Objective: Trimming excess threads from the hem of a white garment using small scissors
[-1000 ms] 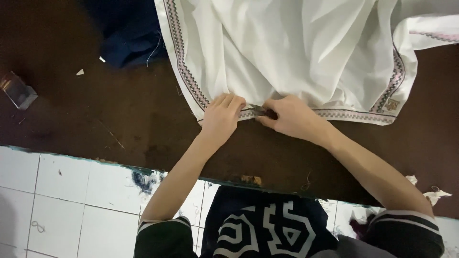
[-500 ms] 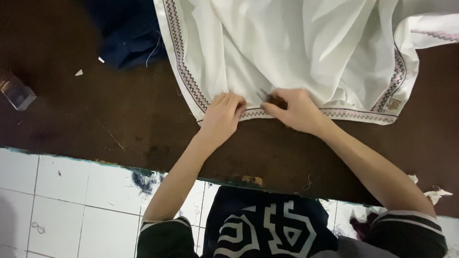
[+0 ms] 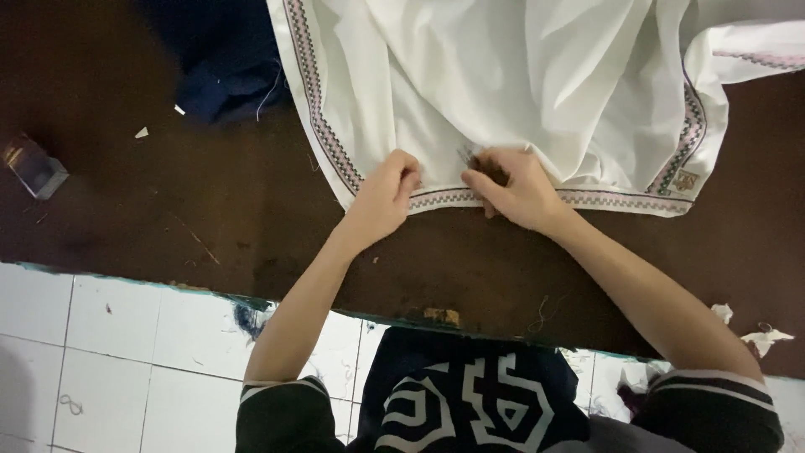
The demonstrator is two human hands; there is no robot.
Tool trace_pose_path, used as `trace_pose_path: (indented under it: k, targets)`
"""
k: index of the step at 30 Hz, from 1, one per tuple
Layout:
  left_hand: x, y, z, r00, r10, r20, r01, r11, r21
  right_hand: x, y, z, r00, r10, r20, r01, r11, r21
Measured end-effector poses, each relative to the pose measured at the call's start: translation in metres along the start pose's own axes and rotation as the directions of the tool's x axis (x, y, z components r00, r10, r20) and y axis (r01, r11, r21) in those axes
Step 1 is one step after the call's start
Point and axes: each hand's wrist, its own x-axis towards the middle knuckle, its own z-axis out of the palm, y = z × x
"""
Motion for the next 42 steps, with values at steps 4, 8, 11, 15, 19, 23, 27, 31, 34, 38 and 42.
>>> trace_pose_path:
  k: [4,8,11,15,19,23,27,31,34,38,42]
  targets:
    - [0.001,-0.007,-0.001,0.993,-0.101,-0.069,0.088,0.981,-0.17,-0.004,0.002,0.002,0.997,-0.066,-0.03,0.064,0.997,-0.052]
    - [0.0,0.0,-0.006,0.999,-0.012,-0.041,0.009,0.998,-0.066,-0.001,0.009,0.004,0.992,-0.121,-0.018,0.12,0.99,-0.076]
    - [0.002,-0.007,-0.003,0.998,0.061,0.028,-0.064,0.993,0.096,-0.003,-0.003,0.004,0.988,-0.154,-0.009,0.153,0.983,-0.099]
    - [0.002,-0.005,-0.001,0.996,0.052,0.076,-0.066,0.977,0.202,-0.003,0.011,0.006,0.973,-0.221,-0.059,0.221,0.975,-0.013]
    - [0.008,-0.009,0.0,0.987,-0.029,0.155,-0.028,0.936,0.35,0.003,0.03,0.008,0.971,-0.218,-0.101,0.221,0.975,0.021]
    - [0.015,-0.021,0.006,0.982,0.003,0.187,-0.074,0.925,0.372,0.009,0.058,0.011,0.945,-0.28,-0.168,0.282,0.959,-0.009]
    - [0.016,-0.027,0.011,0.98,0.05,0.193,-0.124,0.911,0.393,-0.002,0.029,0.009,0.969,-0.197,-0.146,0.201,0.979,0.016]
    - [0.012,-0.02,0.002,0.981,0.032,0.19,-0.081,0.963,0.255,-0.017,-0.034,0.001,0.999,0.008,0.045,0.006,0.958,-0.287]
    - [0.011,-0.019,0.0,0.982,0.043,0.184,-0.087,0.967,0.239,-0.019,-0.063,0.001,0.967,0.17,0.187,-0.075,0.899,-0.431]
    - [0.009,-0.023,0.003,0.984,0.058,0.169,-0.105,0.953,0.283,-0.008,-0.057,0.005,0.931,0.266,0.249,-0.097,0.84,-0.534]
    - [0.007,-0.025,0.007,0.986,0.049,0.158,-0.096,0.947,0.306,0.002,-0.057,0.009,0.918,0.287,0.274,-0.088,0.821,-0.564]
